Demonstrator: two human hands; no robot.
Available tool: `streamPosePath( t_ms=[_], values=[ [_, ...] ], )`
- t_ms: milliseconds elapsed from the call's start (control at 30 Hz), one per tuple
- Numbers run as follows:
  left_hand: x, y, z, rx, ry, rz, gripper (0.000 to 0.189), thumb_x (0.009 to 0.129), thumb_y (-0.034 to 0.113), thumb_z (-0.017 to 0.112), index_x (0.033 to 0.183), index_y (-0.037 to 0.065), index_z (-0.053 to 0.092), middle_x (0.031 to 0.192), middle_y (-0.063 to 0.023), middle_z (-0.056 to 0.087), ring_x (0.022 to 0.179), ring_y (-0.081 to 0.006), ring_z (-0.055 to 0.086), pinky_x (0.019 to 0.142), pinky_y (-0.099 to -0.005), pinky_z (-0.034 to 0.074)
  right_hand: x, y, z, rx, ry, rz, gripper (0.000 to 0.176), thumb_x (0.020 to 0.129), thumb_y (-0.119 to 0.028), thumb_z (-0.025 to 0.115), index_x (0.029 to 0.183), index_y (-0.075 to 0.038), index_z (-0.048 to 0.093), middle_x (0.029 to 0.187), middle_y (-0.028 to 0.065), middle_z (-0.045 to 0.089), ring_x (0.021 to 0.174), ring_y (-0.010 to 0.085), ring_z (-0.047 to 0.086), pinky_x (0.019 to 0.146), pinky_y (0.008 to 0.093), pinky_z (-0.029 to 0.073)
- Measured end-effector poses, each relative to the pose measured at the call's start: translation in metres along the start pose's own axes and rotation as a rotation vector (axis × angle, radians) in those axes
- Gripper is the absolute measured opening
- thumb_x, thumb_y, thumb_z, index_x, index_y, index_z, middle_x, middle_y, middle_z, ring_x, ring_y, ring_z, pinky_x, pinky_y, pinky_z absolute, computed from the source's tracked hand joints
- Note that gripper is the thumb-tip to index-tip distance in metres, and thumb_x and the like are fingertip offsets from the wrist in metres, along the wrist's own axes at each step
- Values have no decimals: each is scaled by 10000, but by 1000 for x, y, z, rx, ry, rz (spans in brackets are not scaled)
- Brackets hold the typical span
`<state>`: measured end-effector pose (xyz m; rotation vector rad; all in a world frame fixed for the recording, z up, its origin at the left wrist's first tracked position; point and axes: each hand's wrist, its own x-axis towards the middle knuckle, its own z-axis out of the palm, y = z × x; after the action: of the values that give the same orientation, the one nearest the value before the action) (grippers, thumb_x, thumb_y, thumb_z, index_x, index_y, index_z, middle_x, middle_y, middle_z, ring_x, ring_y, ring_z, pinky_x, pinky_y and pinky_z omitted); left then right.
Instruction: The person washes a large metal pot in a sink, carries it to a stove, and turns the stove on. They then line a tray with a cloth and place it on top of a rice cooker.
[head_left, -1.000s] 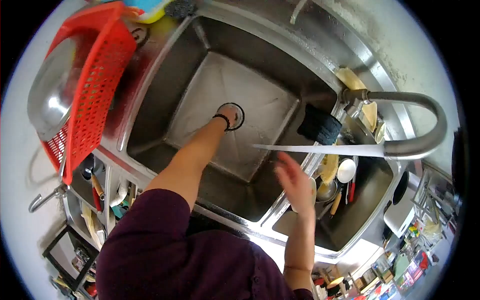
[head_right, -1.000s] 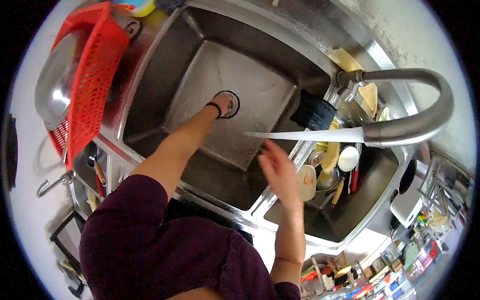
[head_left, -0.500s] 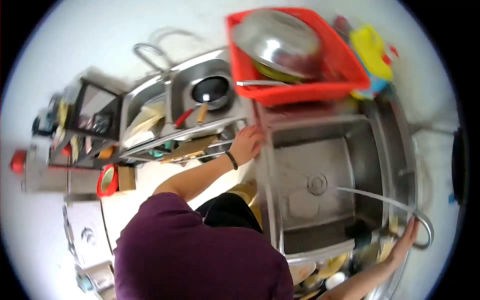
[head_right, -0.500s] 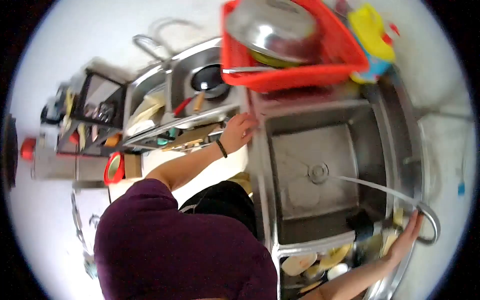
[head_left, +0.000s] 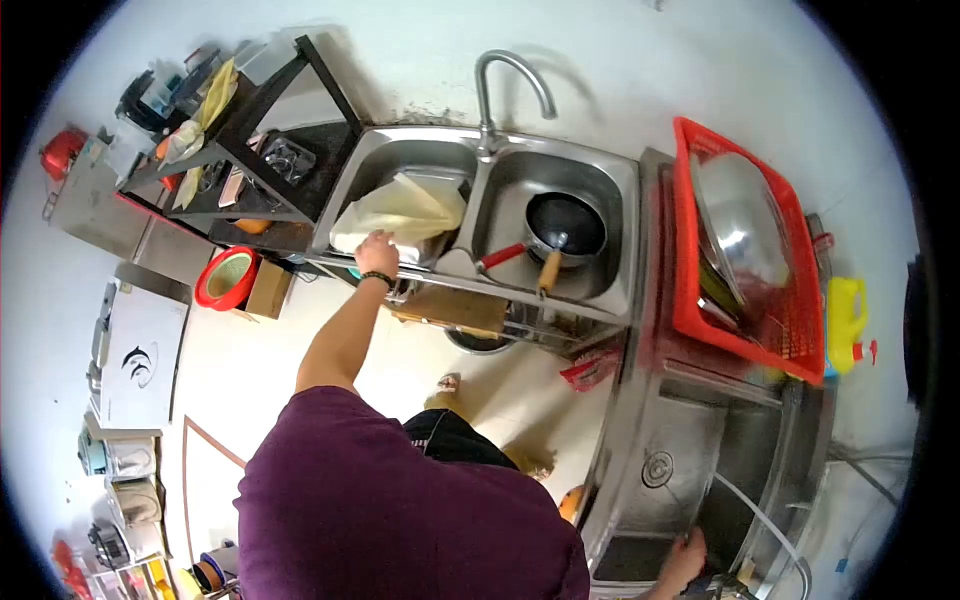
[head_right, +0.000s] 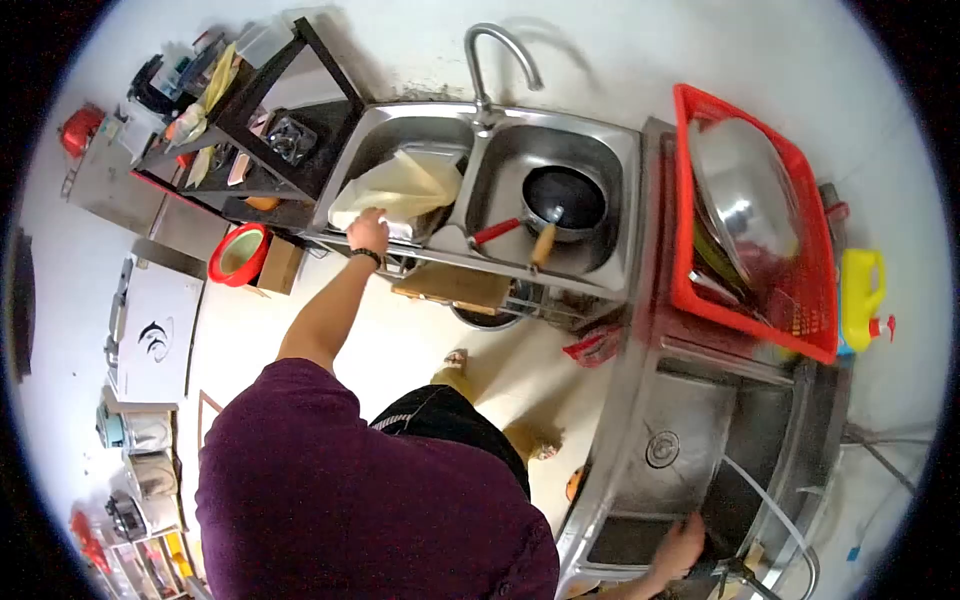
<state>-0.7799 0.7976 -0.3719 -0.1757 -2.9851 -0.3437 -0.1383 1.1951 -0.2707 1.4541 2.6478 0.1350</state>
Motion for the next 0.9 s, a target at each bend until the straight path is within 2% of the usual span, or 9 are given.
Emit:
streamPosePath(
  t_ms=[67, 233, 433, 500, 567, 633, 667, 767, 900],
  values=[
    [30, -32, 2, 79, 49, 98, 335, 726, 276, 580, 1047, 184, 562, 1179, -38, 481, 1057, -232, 460, 899, -437, 322, -12, -61, 39, 1095, -98, 286, 321, 818, -113, 526, 1101, 35, 500, 1043, 156, 560, 926, 215, 549, 796, 291, 419],
    [112, -68, 18, -160, -328, 408, 253, 763, 269, 541, 916, 66, 550, 846, -207, 574, 793, -331, 558, 696, -385, 451, 18, -318, 32, 1040, -371, -103, 300, 838, -197, 510, 1036, 26, 543, 930, 130, 610, 854, 178, 570, 756, 265, 426],
    [126, -100, -176, -678, 596, 77, 220, 849, 209, 440, 818, 19, 547, 817, -168, 563, 760, -285, 543, 664, -364, 416, 63, -551, -17, 821, -354, -871, 274, 795, -227, 522, 993, -43, 570, 881, 140, 603, 811, 282, 582, 705, 343, 454],
    [89, -184, -227, -1130, 800, -21, 317, 837, 226, 477, 1100, 50, 470, 1067, -108, 515, 998, -230, 481, 855, -320, 380, 77, -602, -8, 792, -123, -1066, 262, 791, -203, 513, 997, -50, 564, 876, 146, 599, 807, 296, 574, 699, 351, 453],
    [10, -265, -285, 678, 1257, -48, 388, 880, 232, 415, 1209, 32, 366, 1251, -104, 387, 1130, -226, 386, 975, -353, 286, 90, -641, -10, 922, -348, -771, 297, 786, -228, 496, 997, -27, 554, 912, 166, 591, 837, 311, 566, 725, 370, 446],
    [-59, -274, -323, -924, 1390, -13, 481, 868, 412, 367, 1122, 10, 435, 1088, -190, 488, 995, -293, 480, 869, -433, 369, 118, -669, 12, 897, -396, -695, 330, 780, -251, 489, 1000, -13, 549, 926, 182, 584, 856, 325, 559, 732, 382, 438],
    [-76, -238, -334, -693, 1546, -255, 437, 883, 369, 374, 1063, -17, 471, 1042, -199, 511, 895, -299, 504, 786, -414, 417, 131, -680, 30, 859, -447, -613, 363, 773, -273, 483, 1003, 2, 545, 939, 199, 578, 874, 338, 551, 740, 395, 431],
    [-173, -339, -255, -79, 642, -701, 387, 895, 329, 378, 961, -24, 520, 825, -154, 550, 673, -238, 484, 617, -368, 434, 167, -712, 74, 744, -483, -642, 343, 785, -256, 507, 976, 27, 545, 874, 169, 607, 818, 280, 575, 693, 357, 436],
    [-266, -282, -203, -406, 653, -1126, 505, 890, 410, 337, 991, -35, 553, 829, -150, 596, 643, -213, 553, 539, -322, 463, 194, -731, 57, 927, -1101, -348, 236, 775, -250, 513, 844, -25, 539, 725, 67, 541, 661, 187, 536, 580, 306, 465]
  ],
)
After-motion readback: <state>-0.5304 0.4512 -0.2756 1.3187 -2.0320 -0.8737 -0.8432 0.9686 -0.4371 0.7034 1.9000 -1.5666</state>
